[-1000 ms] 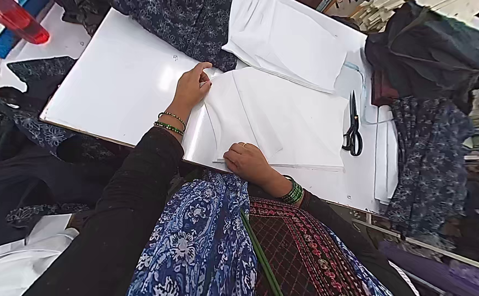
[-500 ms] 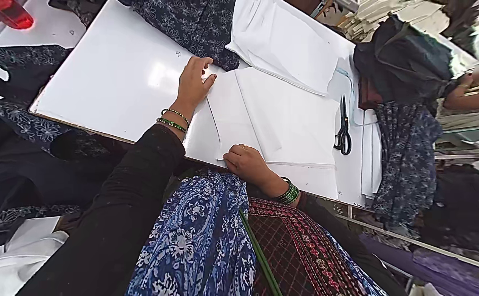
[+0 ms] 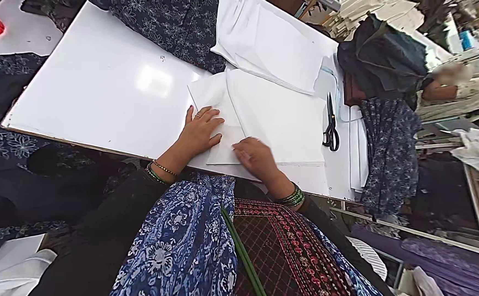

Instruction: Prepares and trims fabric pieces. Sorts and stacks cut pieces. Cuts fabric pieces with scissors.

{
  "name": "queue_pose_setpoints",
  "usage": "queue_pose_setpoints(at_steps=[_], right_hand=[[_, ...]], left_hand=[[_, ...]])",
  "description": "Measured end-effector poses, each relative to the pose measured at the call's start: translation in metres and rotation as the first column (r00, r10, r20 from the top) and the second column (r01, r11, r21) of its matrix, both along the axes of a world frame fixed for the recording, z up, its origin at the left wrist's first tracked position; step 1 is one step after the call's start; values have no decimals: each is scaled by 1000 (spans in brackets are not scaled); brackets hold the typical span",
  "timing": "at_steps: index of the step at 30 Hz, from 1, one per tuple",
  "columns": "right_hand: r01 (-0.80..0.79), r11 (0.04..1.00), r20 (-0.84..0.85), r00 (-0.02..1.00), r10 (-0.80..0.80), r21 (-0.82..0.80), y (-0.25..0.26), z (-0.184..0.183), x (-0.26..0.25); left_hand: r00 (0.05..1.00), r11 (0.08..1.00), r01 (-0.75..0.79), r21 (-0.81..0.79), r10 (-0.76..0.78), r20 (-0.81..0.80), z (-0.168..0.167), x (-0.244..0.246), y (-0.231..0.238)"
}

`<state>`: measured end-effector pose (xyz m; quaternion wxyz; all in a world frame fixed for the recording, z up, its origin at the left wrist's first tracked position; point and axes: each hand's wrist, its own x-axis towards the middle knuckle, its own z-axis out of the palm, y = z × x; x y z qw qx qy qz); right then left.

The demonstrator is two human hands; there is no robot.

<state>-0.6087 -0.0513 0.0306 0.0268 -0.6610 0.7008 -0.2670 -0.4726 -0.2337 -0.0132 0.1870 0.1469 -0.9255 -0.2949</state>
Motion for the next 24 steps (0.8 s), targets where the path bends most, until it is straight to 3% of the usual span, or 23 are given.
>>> queue_pose_setpoints(at_steps=[2, 3, 5, 6, 9, 11, 13, 16, 18, 24], right_hand=[[284, 957, 35, 957, -287, 64, 8, 9, -29], [400, 901, 60, 908, -414, 171, 11, 13, -42], [487, 756, 106, 807, -581, 437, 12, 20, -60], [473, 732, 127, 792, -597, 490, 11, 20, -62], [235, 883, 408, 819, -405, 406, 11, 21, -41], [28, 963, 655, 727, -204, 268, 9, 23, -26], [53, 976, 738, 646, -193, 209, 6, 22, -21], [321, 878, 603, 640, -477, 354, 2, 19, -30], [368, 796, 467, 661, -587, 480, -1, 16, -34], [301, 634, 113, 842, -528, 713, -16, 32, 4]], left_hand=[[993, 998, -66, 10, 65, 95, 5, 2, -2], [985, 996, -93, 4, 91, 147, 7, 4, -2], [966, 992, -126, -28, 129, 226, 10, 6, -6], [958, 991, -129, -23, 130, 255, 12, 6, -8], [957, 992, -122, -30, 126, 260, 12, 6, -10], [956, 993, -115, -26, 118, 269, 12, 6, -11], [948, 994, -110, -22, 111, 299, 12, 5, -12], [932, 991, -126, -52, 137, 337, 13, 7, -12], [923, 987, -141, -71, 157, 350, 12, 8, -15], [874, 986, -166, 6, 144, 463, 26, 2, -31]])
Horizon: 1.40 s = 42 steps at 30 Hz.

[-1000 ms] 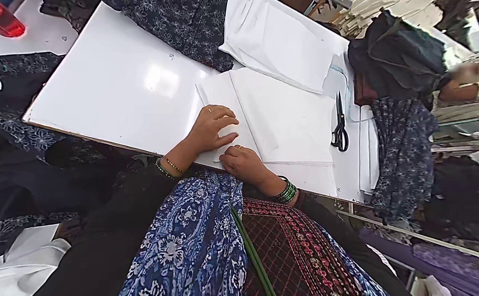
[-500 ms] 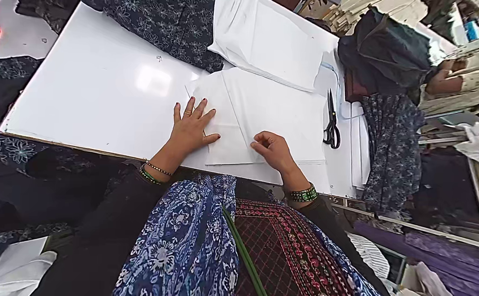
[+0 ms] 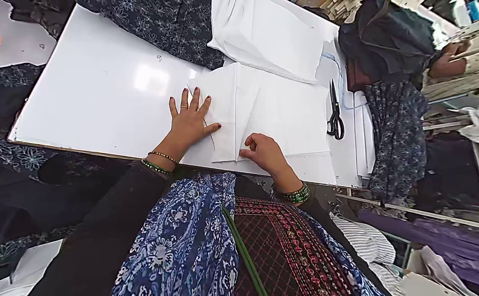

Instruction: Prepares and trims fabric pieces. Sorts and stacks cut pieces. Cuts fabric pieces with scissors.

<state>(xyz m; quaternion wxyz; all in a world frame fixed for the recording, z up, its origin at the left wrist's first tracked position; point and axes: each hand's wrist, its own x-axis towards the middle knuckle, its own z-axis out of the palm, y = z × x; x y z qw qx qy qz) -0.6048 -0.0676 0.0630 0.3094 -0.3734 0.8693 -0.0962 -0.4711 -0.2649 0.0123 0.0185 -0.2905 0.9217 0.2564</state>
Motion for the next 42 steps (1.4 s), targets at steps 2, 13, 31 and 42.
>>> queue_pose_setpoints(at_steps=[2, 13, 31, 42], right_hand=[[-52, 997, -4, 999, 52, 57, -1, 4, 11], [-163, 866, -42, 986, 162, -472, -7, -21, 53], [-441, 650, -432, 882, 187, -619, 7, -59, 71], [-469, 623, -466, 866, 184, -626, 14, -64, 73]], left_hand=[[1000, 1000, 5, 19, -5, 9, 3, 0, -6], [960, 986, 167, 28, -157, -232, -4, 5, -13], [961, 966, 214, 145, -182, -208, 8, -33, -8], [957, 970, 227, 86, -205, -207, 2, -34, -7]])
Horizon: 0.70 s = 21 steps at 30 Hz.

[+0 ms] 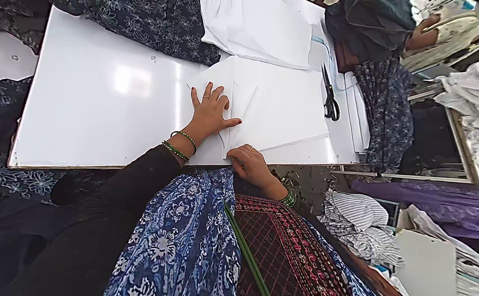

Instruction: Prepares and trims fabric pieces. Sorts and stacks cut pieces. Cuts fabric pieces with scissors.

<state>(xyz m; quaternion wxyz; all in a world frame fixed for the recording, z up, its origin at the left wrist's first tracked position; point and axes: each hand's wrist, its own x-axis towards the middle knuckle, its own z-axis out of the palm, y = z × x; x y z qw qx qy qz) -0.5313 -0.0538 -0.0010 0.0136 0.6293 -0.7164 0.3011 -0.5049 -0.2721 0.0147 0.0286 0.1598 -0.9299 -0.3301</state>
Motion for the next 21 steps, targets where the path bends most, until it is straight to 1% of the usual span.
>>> queue_pose_setpoints(at_steps=[3, 6, 8, 9, 11, 14, 15, 17, 18, 19, 20, 21], right_hand=[[16, 1000, 7, 1000, -17, 20, -1, 1, 0], [120, 990, 85, 988, -126, 71, -7, 8, -2], [161, 981, 98, 980, -172, 108, -14, 14, -7], [151, 982, 91, 983, -162, 113, -18, 15, -9], [61, 991, 65, 995, -69, 115, -22, 13, -11], [-100, 982, 74, 993, 89, 163, -26, 6, -10], [-143, 977, 94, 987, 130, 160, -27, 5, -10], [-212, 968, 134, 972, 195, 133, -28, 4, -11], [-236, 965, 150, 964, 218, 116, -27, 3, -12], [-250, 964, 161, 959, 233, 94, -26, 0, -13], [-255, 965, 165, 956, 241, 64, -24, -3, -13], [-256, 966, 169, 954, 247, 31, -23, -6, -13]], left_hand=[[1000, 1000, 10, -17, -10, -3, -1, 1, 1], [1000, 1000, 4, -23, -5, -29, -4, 1, 0], [998, 1000, -7, -16, 6, -67, -3, 4, 2], [997, 1000, -12, -2, 12, -71, 2, 8, 3], [998, 999, -20, 31, 22, -66, 15, 16, 6], [990, 998, -58, -11, 56, -128, -3, 6, 3], [988, 998, -49, -39, 43, -149, -7, 4, 3], [964, 994, 38, -103, -64, -259, -7, 4, 8], [931, 981, 123, -149, -166, -324, -6, 4, 13], [892, 952, 233, -199, -291, -346, -3, 3, 17], [851, 904, 334, -268, -411, -326, -2, -2, 19], [843, 869, 381, -316, -467, -267, -1, -7, 20]])
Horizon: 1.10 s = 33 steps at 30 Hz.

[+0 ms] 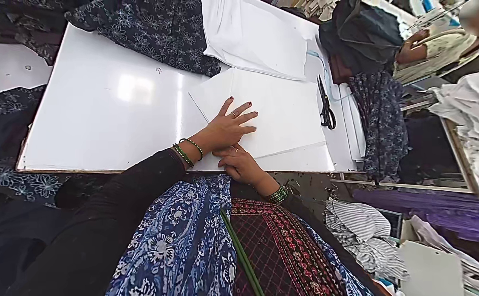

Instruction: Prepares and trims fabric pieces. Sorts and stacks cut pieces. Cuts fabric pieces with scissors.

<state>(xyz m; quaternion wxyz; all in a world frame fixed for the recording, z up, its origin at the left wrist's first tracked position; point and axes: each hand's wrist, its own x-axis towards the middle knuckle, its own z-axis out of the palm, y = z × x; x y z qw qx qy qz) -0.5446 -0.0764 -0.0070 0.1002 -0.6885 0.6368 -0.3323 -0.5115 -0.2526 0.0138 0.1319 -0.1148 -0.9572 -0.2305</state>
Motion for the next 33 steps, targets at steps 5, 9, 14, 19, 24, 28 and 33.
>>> queue_pose_setpoints(at_steps=[5, 9, 14, 19, 24, 28, 33], right_hand=[[6, 997, 131, 991, 4, -74, 8, -4, 2], [63, 990, 206, 978, -36, -124, 17, -4, 5], [308, 944, 135, 947, -292, -115, 20, 3, 5], [409, 891, -58, 912, -406, 195, -6, 21, -14], [-53, 981, 242, 970, 6, 188, -23, 37, -14], [164, 983, 420, 889, -183, 81, -18, 31, -16], [307, 946, 223, 920, -323, 104, -17, 27, -24]], left_hand=[[869, 891, -450, 69, 419, 263, 5, -12, -33], [786, 787, -594, 166, 523, 330, -2, -4, -60], [790, 749, -608, 262, 538, 296, -3, -2, -60], [793, 720, -610, 332, 553, 258, -7, 0, -65], [812, 729, -581, 363, 545, 206, -11, 4, -68], [833, 761, -546, 351, 540, 124, -9, 10, -62], [788, 790, -592, 157, 528, 315, -1, 10, -39]])
